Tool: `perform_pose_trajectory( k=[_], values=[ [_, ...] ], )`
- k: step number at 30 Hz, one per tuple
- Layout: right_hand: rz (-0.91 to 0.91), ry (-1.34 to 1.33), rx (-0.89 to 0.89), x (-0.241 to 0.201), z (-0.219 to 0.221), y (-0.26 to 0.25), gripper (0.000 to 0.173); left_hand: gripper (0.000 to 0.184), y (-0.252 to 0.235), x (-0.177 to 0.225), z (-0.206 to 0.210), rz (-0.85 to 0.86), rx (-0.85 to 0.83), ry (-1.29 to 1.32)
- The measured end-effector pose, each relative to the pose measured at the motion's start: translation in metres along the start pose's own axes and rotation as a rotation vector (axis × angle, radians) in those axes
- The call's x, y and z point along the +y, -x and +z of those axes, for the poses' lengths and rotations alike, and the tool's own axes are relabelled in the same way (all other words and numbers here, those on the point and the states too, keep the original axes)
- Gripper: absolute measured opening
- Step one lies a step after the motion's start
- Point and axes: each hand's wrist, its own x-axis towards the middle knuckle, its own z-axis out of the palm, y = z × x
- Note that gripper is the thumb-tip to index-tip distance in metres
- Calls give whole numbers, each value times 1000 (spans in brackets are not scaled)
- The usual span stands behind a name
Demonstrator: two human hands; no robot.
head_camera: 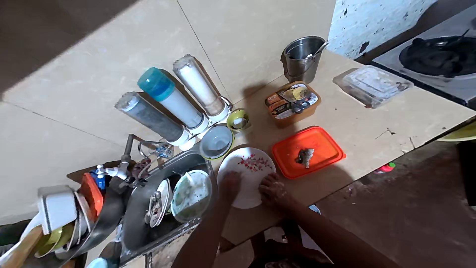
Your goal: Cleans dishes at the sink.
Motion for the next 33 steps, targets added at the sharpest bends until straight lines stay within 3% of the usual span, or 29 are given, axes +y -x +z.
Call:
perform_pose_trajectory(
  k=[4,8,11,13,14,17,18,23,26,30,33],
  values=[
    [65,88,-31,-13,0,5,19,33,-18,-1,-3,-162,-111,-38],
    [123,73,-73,-43,13,14,23,22,6,-14,15,143,88,318],
    [61,-31,-198,-69,17,19,27,22,6,-47,5,205,11,406],
    [183,-167,-382,-93,-1,7,34,25,6,-52,-5,160,-75,349],
    [257,-187,-371,-101,-9,0,35,27,6,-49,-9,129,-120,322],
    [402,-47,105,-84,-2,-17,29,27,15,-34,-9,165,-147,314],
    [467,-15,182,-70,-1,-25,33,26,20,-28,-5,210,-145,334],
    [913,-41,43,-32,-5,-53,75,33,51,-3,-4,298,-326,369],
    [989,-69,2,-32,-6,-51,71,30,56,-30,-5,249,-139,209],
    [1041,-105,-72,-57,-1,-42,68,39,19,-44,-20,-109,-217,-89],
    [977,-169,169,-77,30,-25,67,37,3,-16,-13,-97,-194,22]
  ],
)
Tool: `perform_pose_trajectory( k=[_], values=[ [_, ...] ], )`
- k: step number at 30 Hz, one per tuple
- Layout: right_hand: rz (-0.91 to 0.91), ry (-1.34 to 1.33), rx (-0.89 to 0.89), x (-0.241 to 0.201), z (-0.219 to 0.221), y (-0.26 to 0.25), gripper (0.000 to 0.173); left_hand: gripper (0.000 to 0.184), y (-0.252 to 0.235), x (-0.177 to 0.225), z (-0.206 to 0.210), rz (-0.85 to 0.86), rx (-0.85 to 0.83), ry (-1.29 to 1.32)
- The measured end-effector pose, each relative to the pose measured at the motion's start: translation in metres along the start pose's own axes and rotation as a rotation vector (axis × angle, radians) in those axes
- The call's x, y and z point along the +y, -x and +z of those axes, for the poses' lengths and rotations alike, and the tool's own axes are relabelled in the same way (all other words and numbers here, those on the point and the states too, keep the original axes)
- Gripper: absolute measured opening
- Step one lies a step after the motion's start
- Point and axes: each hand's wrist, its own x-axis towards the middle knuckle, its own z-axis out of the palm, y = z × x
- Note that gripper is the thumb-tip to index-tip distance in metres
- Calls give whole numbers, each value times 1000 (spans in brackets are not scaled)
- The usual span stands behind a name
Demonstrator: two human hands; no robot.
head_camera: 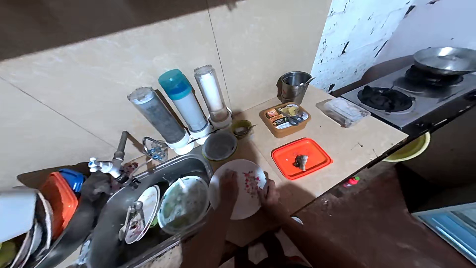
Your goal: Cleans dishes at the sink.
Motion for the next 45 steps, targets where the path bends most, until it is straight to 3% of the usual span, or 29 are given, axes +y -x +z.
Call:
perform_pose_trajectory(
  k=[4,6,9,11,14,16,19,21,24,26,29,31,37,40,42,45],
  values=[
    [-285,-12,208,22,22,8,51,28,12,34,26,232,113,240],
    [-375,137,252,30,19,1,46,30,-2,16,25,134,176,199],
    [-336,262,158,28,9,-3,52,35,-29,-16,7,-141,180,34],
    [-340,272,121,29,7,-7,56,34,-30,-3,8,-166,160,54],
    [-306,269,43,24,3,-11,58,28,-13,28,32,102,241,167],
    [-278,259,27,22,-1,-10,64,27,-18,25,37,179,282,175],
    [-280,259,42,22,-2,-9,71,37,-38,0,11,-104,169,128],
    [-274,252,30,22,-3,-11,73,38,-43,3,11,-144,178,112],
    [-272,268,-9,20,-3,-11,69,34,-24,29,36,165,183,209],
    [-269,280,-20,21,-5,-13,70,29,-28,23,43,295,257,277],
    [-263,301,-32,21,-5,-13,70,32,-42,-7,23,90,225,190],
    [-258,311,-45,20,-5,-15,69,36,-44,-8,22,42,216,130],
    [-238,331,-73,16,-3,-19,57,37,29,24,32,344,20,280],
    [-247,319,-52,16,-3,-20,55,35,76,-7,13,418,-94,241],
    [-248,317,-59,17,-4,-20,54,32,95,-47,0,435,-35,114],
    [-250,335,-60,18,-3,-22,53,42,73,-86,-32,320,-125,-124]
  ],
)
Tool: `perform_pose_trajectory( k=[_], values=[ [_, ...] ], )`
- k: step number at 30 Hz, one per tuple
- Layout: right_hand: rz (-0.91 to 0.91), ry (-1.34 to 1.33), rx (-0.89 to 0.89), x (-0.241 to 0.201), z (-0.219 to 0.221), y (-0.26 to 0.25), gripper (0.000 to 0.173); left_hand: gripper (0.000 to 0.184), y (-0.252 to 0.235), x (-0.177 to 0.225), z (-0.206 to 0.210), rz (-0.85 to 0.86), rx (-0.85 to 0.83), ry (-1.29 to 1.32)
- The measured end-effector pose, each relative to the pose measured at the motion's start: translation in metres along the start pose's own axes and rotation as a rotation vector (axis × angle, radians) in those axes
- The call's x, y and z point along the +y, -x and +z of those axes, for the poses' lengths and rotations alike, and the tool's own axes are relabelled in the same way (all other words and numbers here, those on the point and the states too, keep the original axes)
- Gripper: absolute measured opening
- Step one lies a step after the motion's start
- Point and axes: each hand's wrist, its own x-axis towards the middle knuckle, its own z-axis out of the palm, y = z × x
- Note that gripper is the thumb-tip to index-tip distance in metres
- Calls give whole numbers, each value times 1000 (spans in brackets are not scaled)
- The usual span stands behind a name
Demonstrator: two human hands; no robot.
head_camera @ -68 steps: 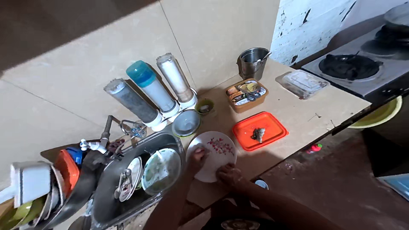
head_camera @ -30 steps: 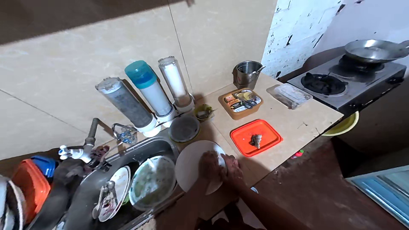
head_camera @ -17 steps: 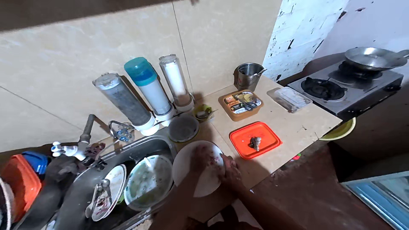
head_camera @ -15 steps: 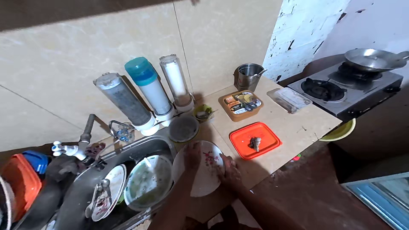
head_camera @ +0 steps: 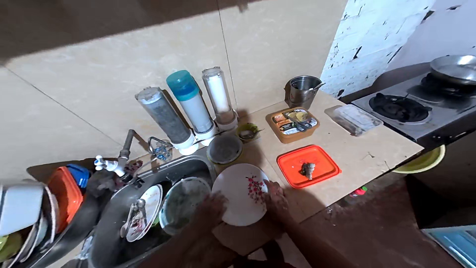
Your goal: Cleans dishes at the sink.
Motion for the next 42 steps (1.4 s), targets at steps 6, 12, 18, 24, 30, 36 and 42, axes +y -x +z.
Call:
perform_pose_trajectory(
  k=[6,12,18,24,30,36,42],
  values=[
    [18,41,2,-4,0,0,53,62,-105,26,12,-194,-8,63],
    [51,37,-8,-4,-3,1,53,49,-58,85,26,71,-86,334],
    [-7,19,80,5,6,1,51,62,-37,11,2,-152,-122,61],
    [33,27,42,-2,0,2,51,67,-96,66,26,-150,-23,200],
    [51,-37,91,-3,0,7,59,53,-94,40,30,-56,11,184],
    [75,-70,112,-2,0,5,64,63,-116,84,39,-100,73,243],
    [77,-41,66,0,-1,6,65,61,-129,52,36,-272,175,163]
  ],
)
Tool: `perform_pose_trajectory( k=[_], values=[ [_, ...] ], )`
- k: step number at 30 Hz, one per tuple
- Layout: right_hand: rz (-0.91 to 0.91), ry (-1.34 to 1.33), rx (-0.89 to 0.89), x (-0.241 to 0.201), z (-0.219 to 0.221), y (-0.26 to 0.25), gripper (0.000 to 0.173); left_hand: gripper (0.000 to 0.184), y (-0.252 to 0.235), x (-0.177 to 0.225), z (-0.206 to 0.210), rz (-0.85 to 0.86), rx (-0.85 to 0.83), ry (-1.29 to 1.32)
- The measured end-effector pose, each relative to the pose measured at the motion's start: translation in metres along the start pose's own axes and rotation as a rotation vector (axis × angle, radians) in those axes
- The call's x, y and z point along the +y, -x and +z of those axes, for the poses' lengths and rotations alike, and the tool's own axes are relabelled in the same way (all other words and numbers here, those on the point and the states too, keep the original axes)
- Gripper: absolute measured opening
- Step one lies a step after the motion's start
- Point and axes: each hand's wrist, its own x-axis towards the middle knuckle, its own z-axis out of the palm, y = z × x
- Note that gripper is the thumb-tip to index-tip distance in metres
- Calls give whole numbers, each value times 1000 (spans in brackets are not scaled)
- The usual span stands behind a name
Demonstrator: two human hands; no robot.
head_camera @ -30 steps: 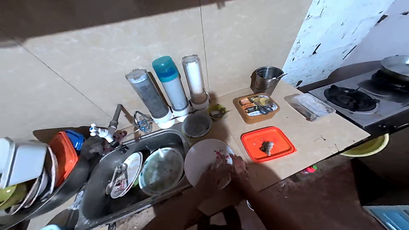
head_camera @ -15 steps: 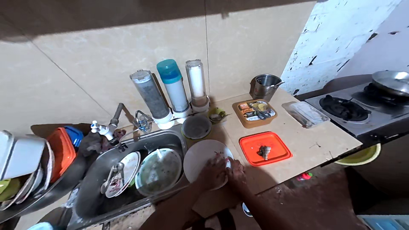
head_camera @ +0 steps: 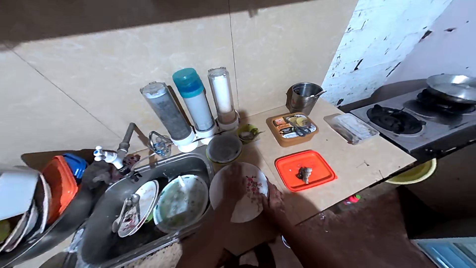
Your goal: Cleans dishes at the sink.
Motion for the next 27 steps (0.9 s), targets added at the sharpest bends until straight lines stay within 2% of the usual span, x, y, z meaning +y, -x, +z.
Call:
perform_pose_trajectory(
  k=[1,2,3,6,7,10,12,15,17,20,21,22,25,26,27],
  values=[
    [-5,-6,14,0,0,-1,64,63,-5,5,-5,-94,-27,-30],
    [-3,-11,22,-1,-1,-1,64,64,-4,15,-6,-108,-61,-26],
    [7,-13,15,-3,-1,0,64,62,3,24,-2,-36,-78,10],
    [7,-14,18,-4,-2,-1,61,56,19,29,7,332,-119,127],
    [0,-17,18,-4,-2,-1,60,55,16,22,6,347,-136,125],
    [-20,-12,32,-1,-1,-1,61,57,-2,-2,-7,131,-136,25],
    [-16,-6,36,-2,-1,-4,60,57,-3,2,-6,77,-142,40],
    [-26,-10,29,0,1,-5,61,50,33,26,3,223,-131,220],
    [-46,-10,47,2,2,-6,60,37,52,23,2,329,-75,320],
    [-55,-27,31,4,1,-7,60,32,70,-2,-26,354,-218,288],
    [-60,-37,25,5,0,-8,60,33,78,-10,-32,326,-190,276],
    [-67,-33,29,7,0,-9,61,35,87,-17,-36,267,-95,273],
    [-164,139,108,3,-4,-10,60,41,107,-39,-27,-20,476,385],
    [-283,189,160,-1,-2,-12,59,46,111,-44,-25,-156,525,416],
    [-426,220,153,-8,-1,-11,56,55,115,-46,-27,-312,442,472]
  ],
)
